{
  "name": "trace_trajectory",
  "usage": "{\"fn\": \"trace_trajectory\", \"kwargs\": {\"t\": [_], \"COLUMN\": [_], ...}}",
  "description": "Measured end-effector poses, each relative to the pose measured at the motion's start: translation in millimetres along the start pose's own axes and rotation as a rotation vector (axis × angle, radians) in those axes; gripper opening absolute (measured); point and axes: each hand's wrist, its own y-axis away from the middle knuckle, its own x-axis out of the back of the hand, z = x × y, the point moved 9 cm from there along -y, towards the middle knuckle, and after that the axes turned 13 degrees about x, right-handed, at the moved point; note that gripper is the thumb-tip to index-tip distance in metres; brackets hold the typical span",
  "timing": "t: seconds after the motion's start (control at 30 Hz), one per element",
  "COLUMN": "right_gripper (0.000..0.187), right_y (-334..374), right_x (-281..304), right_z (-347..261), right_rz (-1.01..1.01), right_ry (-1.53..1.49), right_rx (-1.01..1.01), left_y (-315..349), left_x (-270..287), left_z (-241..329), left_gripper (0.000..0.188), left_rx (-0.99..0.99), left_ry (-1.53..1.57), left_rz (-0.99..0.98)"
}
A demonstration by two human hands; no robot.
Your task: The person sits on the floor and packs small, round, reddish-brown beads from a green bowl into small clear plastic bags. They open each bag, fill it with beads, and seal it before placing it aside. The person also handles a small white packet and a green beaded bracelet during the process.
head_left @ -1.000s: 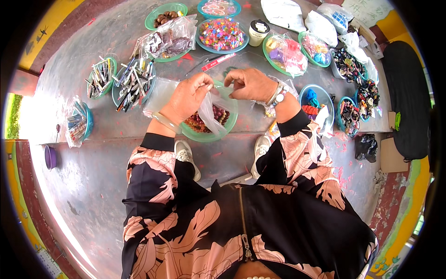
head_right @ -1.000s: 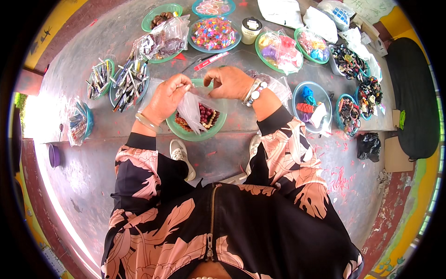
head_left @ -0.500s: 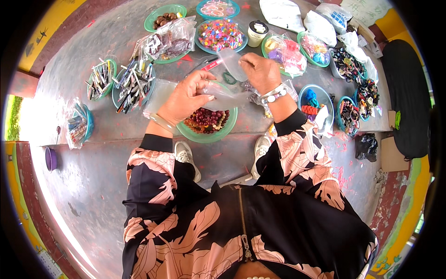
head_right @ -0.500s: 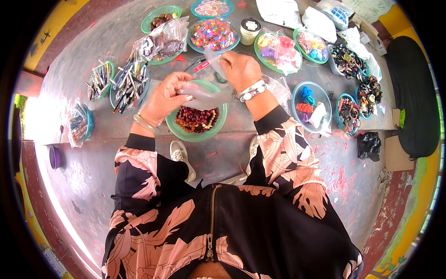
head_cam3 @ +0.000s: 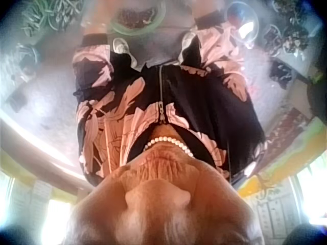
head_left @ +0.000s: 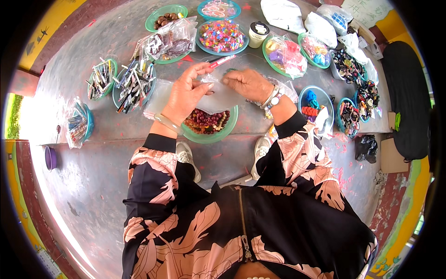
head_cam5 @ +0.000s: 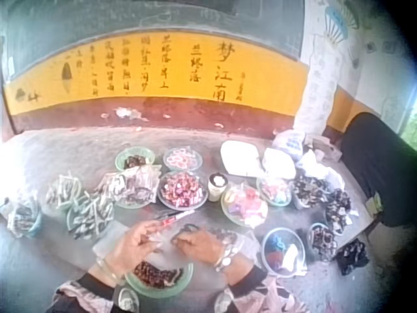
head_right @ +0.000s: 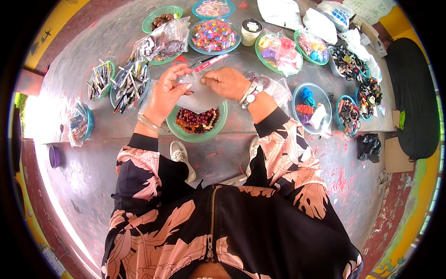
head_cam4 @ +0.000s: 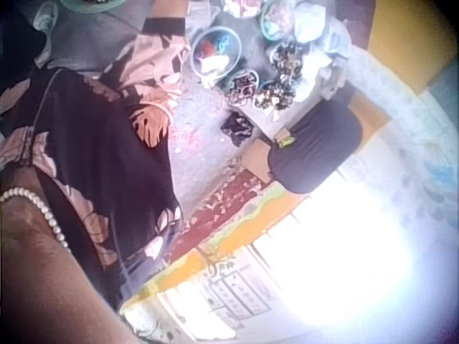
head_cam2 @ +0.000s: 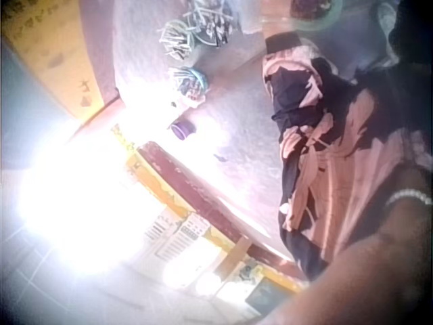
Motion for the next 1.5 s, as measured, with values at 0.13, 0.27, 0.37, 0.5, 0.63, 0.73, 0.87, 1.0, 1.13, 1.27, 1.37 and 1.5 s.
{"fn": "trace_trajectory", "kwargs": {"t": [0.13, 0.27, 0.37, 0.5, 0.63, 0.73, 0.87, 1.0, 1.13, 1.27, 1.37, 1.5], "right_gripper": [0.025, 0.027, 0.026, 0.02, 0.017, 0.015, 0.013, 0.011, 0.014, 0.014, 0.013, 0.013], "right_y": [0.2, 1.5, 1.7, 1.8, 3.3, 1.6, 2.4, 4.4, 14.1, 15.9, 10.1, -16.5], "right_x": [1.9, 0.8, -1.7, 2.1, 5.8, 12.5, 30.1, 37.7, 44.4, 41.1, 31.2, 13.2], "right_z": [-4.4, -6.4, -5.2, -6.8, -5.6, -16.8, -34.4, -24.7, 11.1, 49.9, 64.4, 62.9], "right_rz": [-0.021, 0.005, -0.003, 0.064, 0.123, 0.129, 0.186, 0.215, 0.439, 0.579, 0.708, 0.799], "right_ry": [-0.018, -0.089, -0.098, -0.146, -0.09, -0.013, 0.119, 0.033, -0.187, -0.329, -0.521, -0.664], "right_rx": [-0.053, -0.045, -0.047, -0.064, -0.03, 0.023, 0.212, 0.134, -0.063, -0.248, -0.25, -0.257], "left_y": [-0.3, -2.1, -3.6, -6.0, -4.1, -2.4, -5.7, -5.6, -4.5, 1.7, 8.2, 15.1], "left_x": [0.8, 3.8, 3.8, 1.9, 2.4, 2.3, 10.8, 19.5, 32.7, 46.9, 60.6, 81.4], "left_z": [0.9, -0.2, -3.4, -8.8, -11.7, -21.3, -26.7, -25.7, -44.1, -44.7, -35.3, -26.2], "left_gripper": [0.046, 0.048, 0.048, 0.05, 0.052, 0.048, 0.045, 0.05, 0.042, 0.023, 0.015, 0.022], "left_rx": [-0.018, -0.034, -0.014, 0.008, 0.088, 0.202, 0.26, 0.066, 0.176, 0.294, 0.284, 0.329], "left_ry": [0.039, 0.045, 0.07, 0.084, -0.049, -0.124, -0.491, -0.715, -0.465, 0.179, 0.459, 0.684], "left_rz": [0.004, 0.016, 0.009, -0.008, 0.012, -0.032, 0.014, 0.11, 0.033, 0.01, 0.089, 0.133]}}
